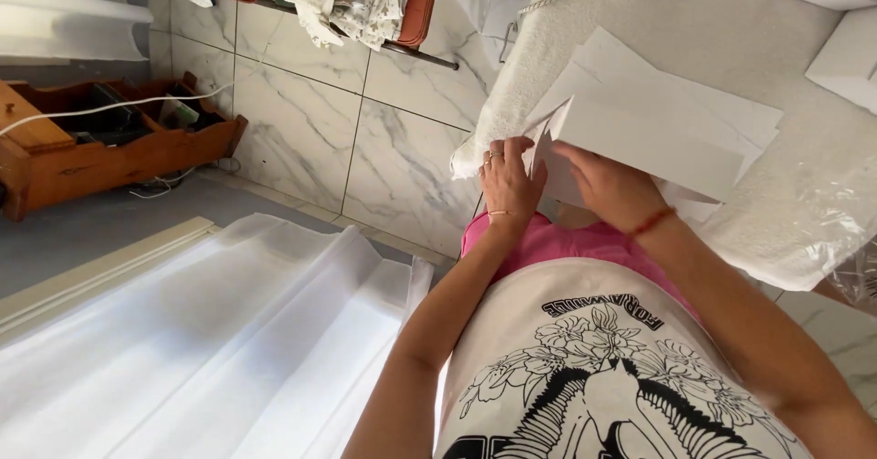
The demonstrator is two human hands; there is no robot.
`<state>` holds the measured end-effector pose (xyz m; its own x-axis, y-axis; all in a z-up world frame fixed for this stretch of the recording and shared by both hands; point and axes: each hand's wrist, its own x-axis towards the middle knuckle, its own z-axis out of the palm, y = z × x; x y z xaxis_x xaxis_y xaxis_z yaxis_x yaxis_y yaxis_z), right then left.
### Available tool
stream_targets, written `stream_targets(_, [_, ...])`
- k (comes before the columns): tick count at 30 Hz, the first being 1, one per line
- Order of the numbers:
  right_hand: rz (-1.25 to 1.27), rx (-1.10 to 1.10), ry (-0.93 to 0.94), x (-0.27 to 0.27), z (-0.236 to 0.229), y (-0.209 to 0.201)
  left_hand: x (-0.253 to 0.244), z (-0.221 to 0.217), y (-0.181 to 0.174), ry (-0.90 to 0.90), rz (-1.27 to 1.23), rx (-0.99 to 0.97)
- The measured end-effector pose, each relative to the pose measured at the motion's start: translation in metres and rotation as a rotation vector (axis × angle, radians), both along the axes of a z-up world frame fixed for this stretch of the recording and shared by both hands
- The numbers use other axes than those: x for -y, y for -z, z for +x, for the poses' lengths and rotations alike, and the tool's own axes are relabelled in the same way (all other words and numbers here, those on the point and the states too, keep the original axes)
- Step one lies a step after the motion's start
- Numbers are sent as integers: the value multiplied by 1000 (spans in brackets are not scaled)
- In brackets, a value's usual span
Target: The person assembles white cardboard boxes by folding flaps and tucking tabs into slots. The person handles multiple flat-packed box blanks, folds them into rectangular boxes with a window cutout, and places the finished boxes on the table.
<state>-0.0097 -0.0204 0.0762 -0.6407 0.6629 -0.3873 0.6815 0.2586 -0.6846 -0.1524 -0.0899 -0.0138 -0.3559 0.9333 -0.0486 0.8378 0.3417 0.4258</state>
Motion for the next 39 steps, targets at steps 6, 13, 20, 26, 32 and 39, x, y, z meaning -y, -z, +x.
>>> stream_targets(6, [337, 7, -181, -29, -20, 74, 7, 2, 35, -17, 77, 160])
stream_targets(13, [883, 133, -408, -51, -5, 128, 14, 7, 59, 54, 207, 36])
stream_targets(20, [1003, 164, -577, -45, -21, 71, 6, 6, 38, 15, 248, 47])
stream_targets(26, [1054, 234, -617, -61, -40, 25, -22, 2, -3, -248, -45, 302])
stream_targets(32, [1075, 281, -695, -69, -37, 32, -29, 7, 7, -213, -66, 254])
stream_targets(39, [1076, 315, -699, -71, -40, 45, -41, -1, 6, -177, -170, 268])
